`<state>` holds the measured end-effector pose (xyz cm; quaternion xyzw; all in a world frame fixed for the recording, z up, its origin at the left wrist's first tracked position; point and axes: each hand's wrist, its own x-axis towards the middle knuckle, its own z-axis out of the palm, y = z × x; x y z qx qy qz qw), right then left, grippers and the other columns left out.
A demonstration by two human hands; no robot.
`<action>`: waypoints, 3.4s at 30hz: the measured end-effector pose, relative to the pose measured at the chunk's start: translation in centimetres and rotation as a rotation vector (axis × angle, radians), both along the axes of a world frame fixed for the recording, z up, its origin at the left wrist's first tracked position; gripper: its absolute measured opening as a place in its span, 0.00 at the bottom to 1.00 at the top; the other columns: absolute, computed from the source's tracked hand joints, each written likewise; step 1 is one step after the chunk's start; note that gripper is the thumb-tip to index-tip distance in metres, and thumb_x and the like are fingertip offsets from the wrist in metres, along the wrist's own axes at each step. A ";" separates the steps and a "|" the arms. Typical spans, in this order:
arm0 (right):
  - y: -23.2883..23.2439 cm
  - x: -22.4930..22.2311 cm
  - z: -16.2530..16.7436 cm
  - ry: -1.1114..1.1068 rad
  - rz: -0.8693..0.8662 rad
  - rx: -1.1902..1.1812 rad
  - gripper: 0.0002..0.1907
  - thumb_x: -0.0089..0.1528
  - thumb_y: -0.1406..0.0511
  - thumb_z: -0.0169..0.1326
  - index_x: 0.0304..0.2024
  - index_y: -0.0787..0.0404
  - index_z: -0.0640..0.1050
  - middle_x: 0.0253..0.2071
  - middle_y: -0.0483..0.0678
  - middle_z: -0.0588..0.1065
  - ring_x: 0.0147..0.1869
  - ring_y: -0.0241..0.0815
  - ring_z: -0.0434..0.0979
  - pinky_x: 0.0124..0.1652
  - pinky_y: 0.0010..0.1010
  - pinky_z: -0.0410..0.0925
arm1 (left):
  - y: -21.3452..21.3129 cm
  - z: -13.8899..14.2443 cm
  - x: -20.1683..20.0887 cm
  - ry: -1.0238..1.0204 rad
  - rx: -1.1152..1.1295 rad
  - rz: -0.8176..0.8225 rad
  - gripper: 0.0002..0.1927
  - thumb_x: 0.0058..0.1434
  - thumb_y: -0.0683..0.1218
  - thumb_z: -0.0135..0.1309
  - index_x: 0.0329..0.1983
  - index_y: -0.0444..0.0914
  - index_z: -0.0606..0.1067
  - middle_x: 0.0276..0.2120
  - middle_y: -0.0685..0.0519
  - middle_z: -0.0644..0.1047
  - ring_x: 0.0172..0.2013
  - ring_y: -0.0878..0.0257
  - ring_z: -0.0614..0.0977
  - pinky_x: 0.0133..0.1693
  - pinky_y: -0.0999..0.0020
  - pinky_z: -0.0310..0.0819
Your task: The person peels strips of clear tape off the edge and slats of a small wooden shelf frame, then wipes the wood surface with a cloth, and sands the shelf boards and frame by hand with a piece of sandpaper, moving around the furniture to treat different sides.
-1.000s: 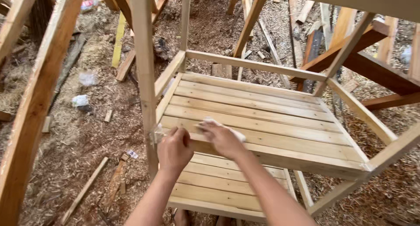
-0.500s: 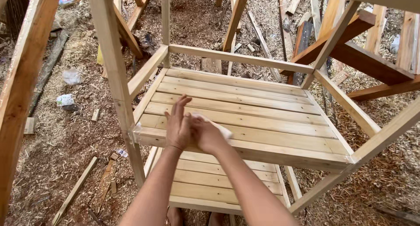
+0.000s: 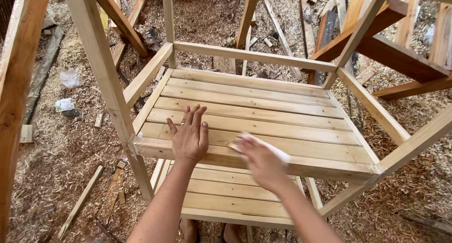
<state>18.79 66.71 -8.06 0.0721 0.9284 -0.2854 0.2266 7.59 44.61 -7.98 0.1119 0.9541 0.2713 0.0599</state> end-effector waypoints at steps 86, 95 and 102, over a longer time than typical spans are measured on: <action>28.6 -1.3 -5.5 -0.042 -0.430 0.495 0.21 0.57 0.67 0.49 0.52 0.52 0.80 0.54 0.51 0.76 0.59 0.48 0.76 0.59 0.40 0.69 | 20.3 -0.5 5.9 -0.298 -0.162 -0.195 0.26 0.67 0.48 0.40 0.69 0.40 0.65 0.71 0.48 0.62 0.67 0.53 0.67 0.69 0.37 0.49; 30.1 0.8 -13.5 0.178 -0.156 0.162 0.28 0.57 0.73 0.43 0.60 0.61 0.76 0.64 0.50 0.73 0.67 0.47 0.73 0.66 0.36 0.66 | 18.7 -0.7 -0.1 -0.418 -0.375 -0.236 0.33 0.68 0.57 0.39 0.76 0.49 0.52 0.77 0.59 0.49 0.75 0.58 0.47 0.71 0.39 0.37; 19.4 -9.0 -19.7 0.189 0.218 0.484 0.13 0.62 0.67 0.47 0.37 0.60 0.84 0.50 0.54 0.79 0.65 0.50 0.73 0.64 0.42 0.65 | 17.0 -5.1 -3.7 -0.470 -0.531 -0.269 0.35 0.70 0.60 0.30 0.78 0.49 0.45 0.78 0.61 0.43 0.76 0.61 0.44 0.71 0.40 0.33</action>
